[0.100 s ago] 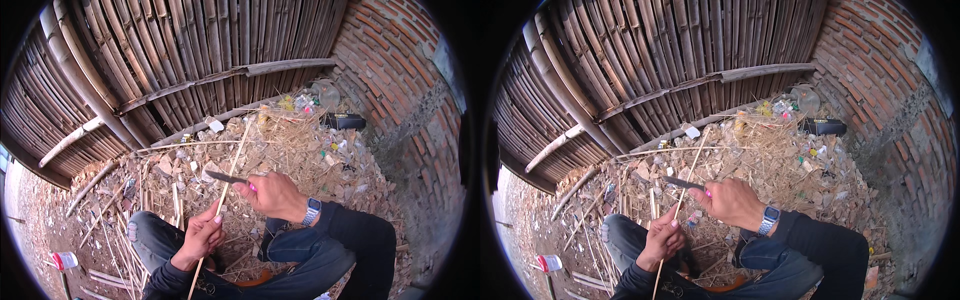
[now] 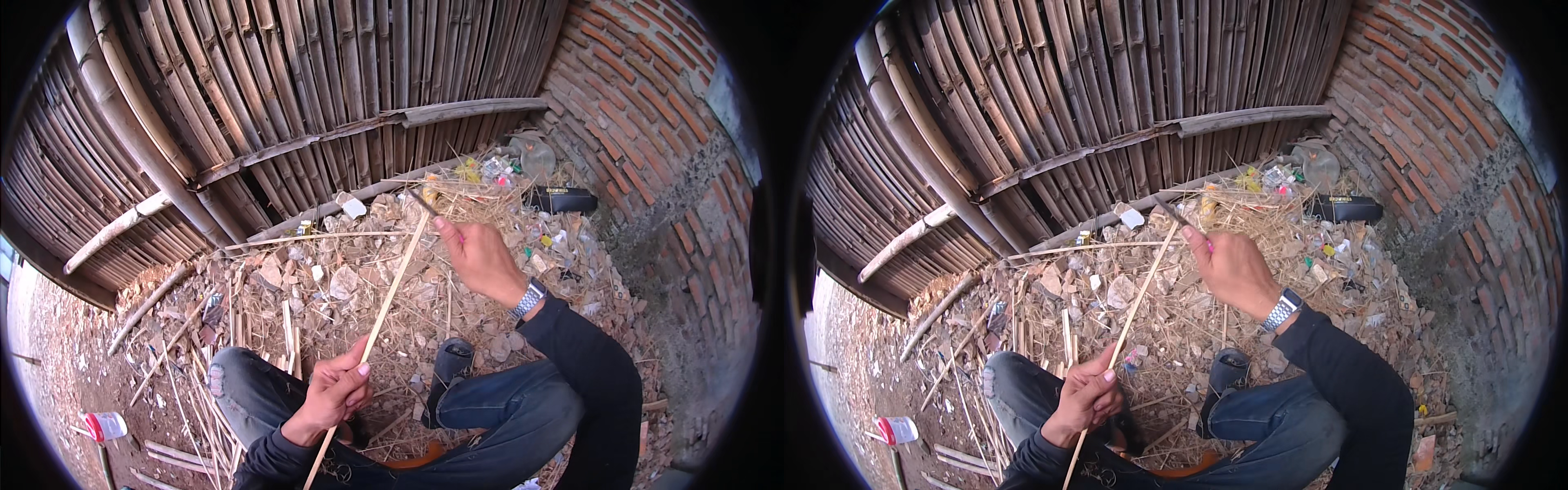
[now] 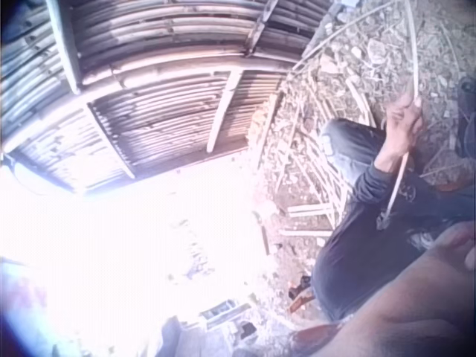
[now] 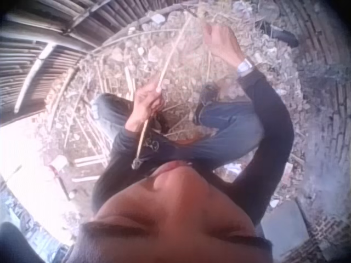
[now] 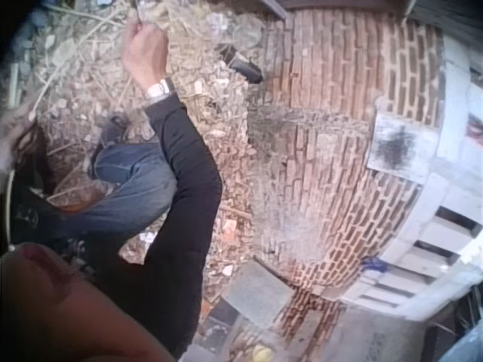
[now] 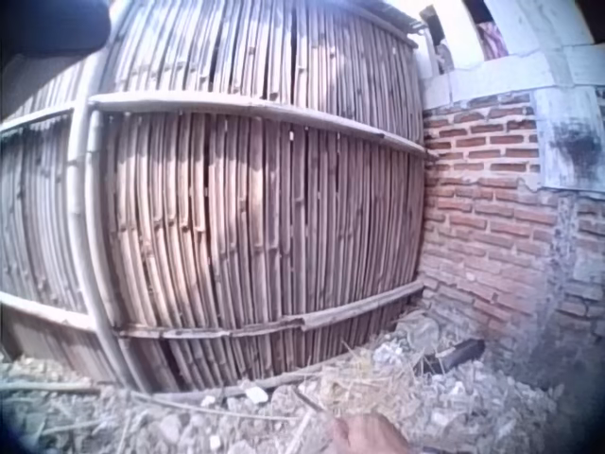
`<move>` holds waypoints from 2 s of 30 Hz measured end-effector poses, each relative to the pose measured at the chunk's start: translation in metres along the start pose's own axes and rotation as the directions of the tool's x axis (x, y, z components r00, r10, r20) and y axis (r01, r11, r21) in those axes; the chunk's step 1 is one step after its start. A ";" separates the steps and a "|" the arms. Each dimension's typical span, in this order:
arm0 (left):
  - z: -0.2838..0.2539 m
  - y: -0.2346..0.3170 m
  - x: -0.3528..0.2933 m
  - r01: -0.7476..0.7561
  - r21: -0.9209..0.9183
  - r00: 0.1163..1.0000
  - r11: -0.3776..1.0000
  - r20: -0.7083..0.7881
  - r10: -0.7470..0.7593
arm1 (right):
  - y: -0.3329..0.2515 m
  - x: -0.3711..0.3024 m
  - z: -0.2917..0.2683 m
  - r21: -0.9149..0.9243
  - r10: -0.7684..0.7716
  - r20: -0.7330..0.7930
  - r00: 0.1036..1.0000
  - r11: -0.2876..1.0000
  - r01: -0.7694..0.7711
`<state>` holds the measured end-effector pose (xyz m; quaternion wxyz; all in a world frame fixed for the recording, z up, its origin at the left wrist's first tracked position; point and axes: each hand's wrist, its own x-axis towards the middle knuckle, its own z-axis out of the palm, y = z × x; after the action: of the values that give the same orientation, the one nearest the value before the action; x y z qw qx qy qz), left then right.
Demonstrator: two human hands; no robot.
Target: The person uses a small knife to shave and smooth the edges of a thin bamboo strip while sitting on a stool.
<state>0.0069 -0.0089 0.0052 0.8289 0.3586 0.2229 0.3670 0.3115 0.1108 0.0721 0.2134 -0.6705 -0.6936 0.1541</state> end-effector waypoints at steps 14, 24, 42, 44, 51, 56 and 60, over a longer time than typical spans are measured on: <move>0.007 0.008 -0.007 0.018 -0.049 0.997 0.999 0.078 -0.014 | -0.025 -0.020 -0.012 0.731 -0.092 -0.074 0.993 0.673 0.117; 0.002 0.017 -0.001 0.171 -0.196 0.983 0.966 0.102 -0.153 | -0.017 -0.021 -0.024 0.667 -0.084 -0.017 0.996 0.742 0.074; 0.007 0.012 -0.002 0.096 -0.098 0.994 0.991 0.052 -0.091 | -0.035 -0.035 -0.020 0.293 -0.172 -0.204 0.964 0.929 0.228; 0.008 0.014 0.002 0.097 -0.128 0.995 0.987 0.051 -0.091 | -0.045 -0.053 -0.005 0.273 -0.264 -0.118 0.957 0.918 0.287; 0.007 0.012 0.003 0.055 -0.031 0.998 0.998 0.028 -0.054 | -0.041 -0.028 -0.007 0.199 -0.203 -0.321 0.925 0.941 0.275; 0.001 0.010 0.005 0.029 -0.059 0.999 0.998 0.025 -0.027 | -0.047 -0.049 0.015 0.297 -0.303 -0.141 0.943 0.895 0.332; -0.002 0.010 0.004 0.021 -0.073 0.999 0.997 -0.025 -0.023 | -0.057 -0.053 0.026 0.285 -0.367 -0.194 0.910 0.866 0.410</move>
<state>0.0042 -0.0004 0.0109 0.8425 0.3209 0.2240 0.3702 0.2496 0.0569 0.0740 0.3914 -0.4821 -0.7645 0.1729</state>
